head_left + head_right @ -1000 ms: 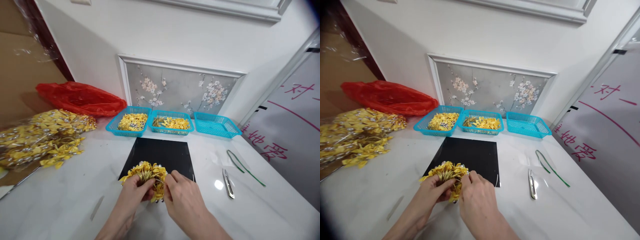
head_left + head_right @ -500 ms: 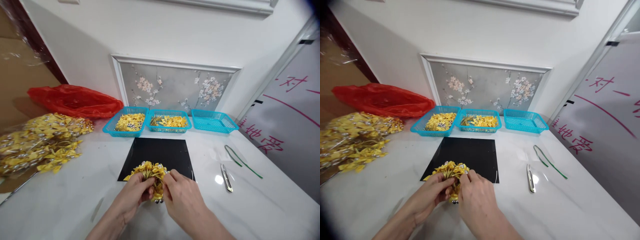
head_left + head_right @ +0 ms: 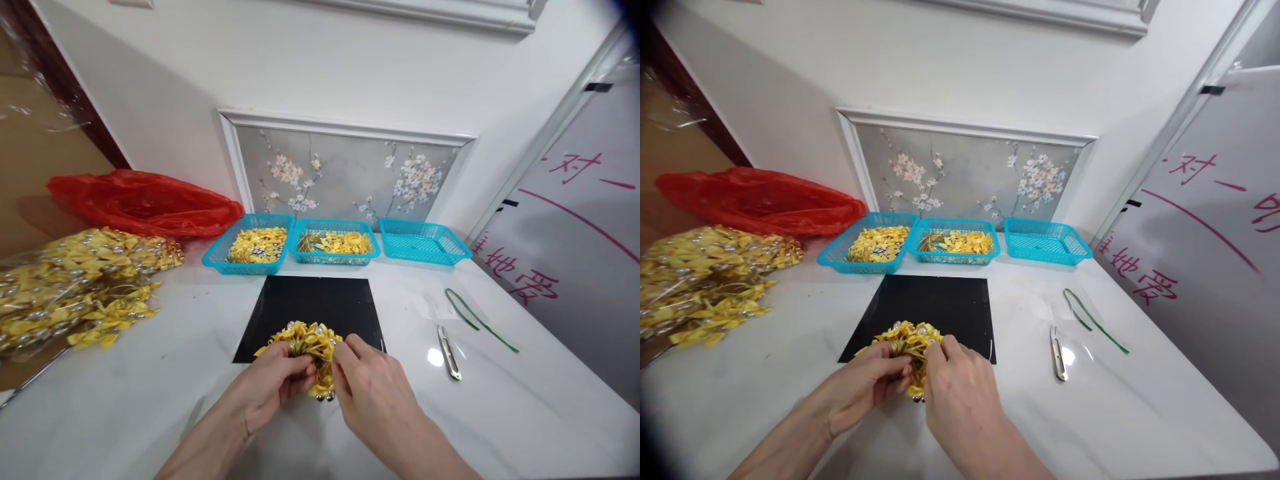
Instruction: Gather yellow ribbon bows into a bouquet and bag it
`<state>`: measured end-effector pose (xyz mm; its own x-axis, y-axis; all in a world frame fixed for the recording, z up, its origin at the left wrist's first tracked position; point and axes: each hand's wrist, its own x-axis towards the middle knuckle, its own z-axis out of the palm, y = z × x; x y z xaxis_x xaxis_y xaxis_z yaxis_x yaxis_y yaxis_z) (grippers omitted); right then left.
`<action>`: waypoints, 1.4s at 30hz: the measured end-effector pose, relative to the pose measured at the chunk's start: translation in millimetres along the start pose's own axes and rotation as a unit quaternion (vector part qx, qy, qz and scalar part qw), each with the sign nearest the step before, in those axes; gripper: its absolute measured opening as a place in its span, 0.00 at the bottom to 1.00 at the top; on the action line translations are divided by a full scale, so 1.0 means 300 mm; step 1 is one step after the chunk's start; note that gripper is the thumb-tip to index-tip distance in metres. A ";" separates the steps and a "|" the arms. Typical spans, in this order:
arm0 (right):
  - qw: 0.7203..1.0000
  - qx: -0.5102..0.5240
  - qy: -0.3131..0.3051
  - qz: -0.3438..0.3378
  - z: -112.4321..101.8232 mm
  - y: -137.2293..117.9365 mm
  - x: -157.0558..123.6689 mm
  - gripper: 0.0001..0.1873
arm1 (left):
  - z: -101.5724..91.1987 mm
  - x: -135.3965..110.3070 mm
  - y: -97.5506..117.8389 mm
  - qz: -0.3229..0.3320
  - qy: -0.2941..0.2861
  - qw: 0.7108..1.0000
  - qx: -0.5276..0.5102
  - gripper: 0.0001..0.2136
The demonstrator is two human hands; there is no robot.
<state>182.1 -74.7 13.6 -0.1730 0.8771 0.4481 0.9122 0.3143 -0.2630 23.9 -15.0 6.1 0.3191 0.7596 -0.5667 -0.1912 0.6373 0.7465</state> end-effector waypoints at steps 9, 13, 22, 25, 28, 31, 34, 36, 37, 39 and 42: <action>0.999 0.011 0.039 -0.003 -0.037 -0.004 -0.018 0.08 | 0.007 0.007 0.017 0.004 0.015 0.999 -0.036 0.08; 0.999 0.019 0.045 -0.005 -0.024 -0.011 -0.023 0.07 | 0.009 0.006 0.016 -0.005 0.017 0.999 -0.038 0.06; 0.999 0.006 0.047 -0.009 0.003 -0.016 -0.020 0.06 | 0.016 0.007 0.016 -0.020 0.002 0.999 -0.037 0.03; 0.998 -0.023 0.053 -0.010 0.008 -0.014 -0.017 0.06 | 0.016 0.018 0.010 -0.027 -0.008 0.999 -0.035 0.03; 0.996 -0.051 0.065 -0.021 0.004 -0.011 -0.014 0.07 | 0.021 0.034 0.003 -0.021 -0.009 0.999 -0.039 0.05; 0.993 -0.066 0.088 -0.049 -0.013 -0.004 -0.010 0.08 | 0.032 0.043 -0.001 -0.010 0.003 0.999 -0.037 0.03; 0.985 -0.090 0.107 -0.104 -0.038 0.007 -0.004 0.12 | 0.049 0.042 -0.002 -0.013 0.019 0.999 -0.023 0.02; 0.979 -0.109 0.093 -0.146 -0.055 0.014 0.000 0.13 | 0.061 0.039 -0.003 -0.019 0.026 0.999 -0.013 0.03; 0.976 -0.119 0.085 -0.164 -0.063 0.016 0.002 0.14 | 0.067 0.037 -0.003 -0.020 0.029 0.999 -0.010 0.03; 0.967 -0.144 0.073 -0.198 -0.074 0.017 0.006 0.13 | 0.078 0.034 -0.006 -0.019 0.037 0.999 -0.007 0.02; 0.946 -0.184 0.077 -0.255 -0.083 0.011 0.012 0.12 | 0.092 0.029 -0.012 -0.019 0.046 0.999 -0.007 0.02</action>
<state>193.6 -79.5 35.6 -0.5951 0.5731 0.5634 0.7972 0.5097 0.3236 52.9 -14.3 8.0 0.2403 0.7430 -0.6247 -0.1936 0.6673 0.7192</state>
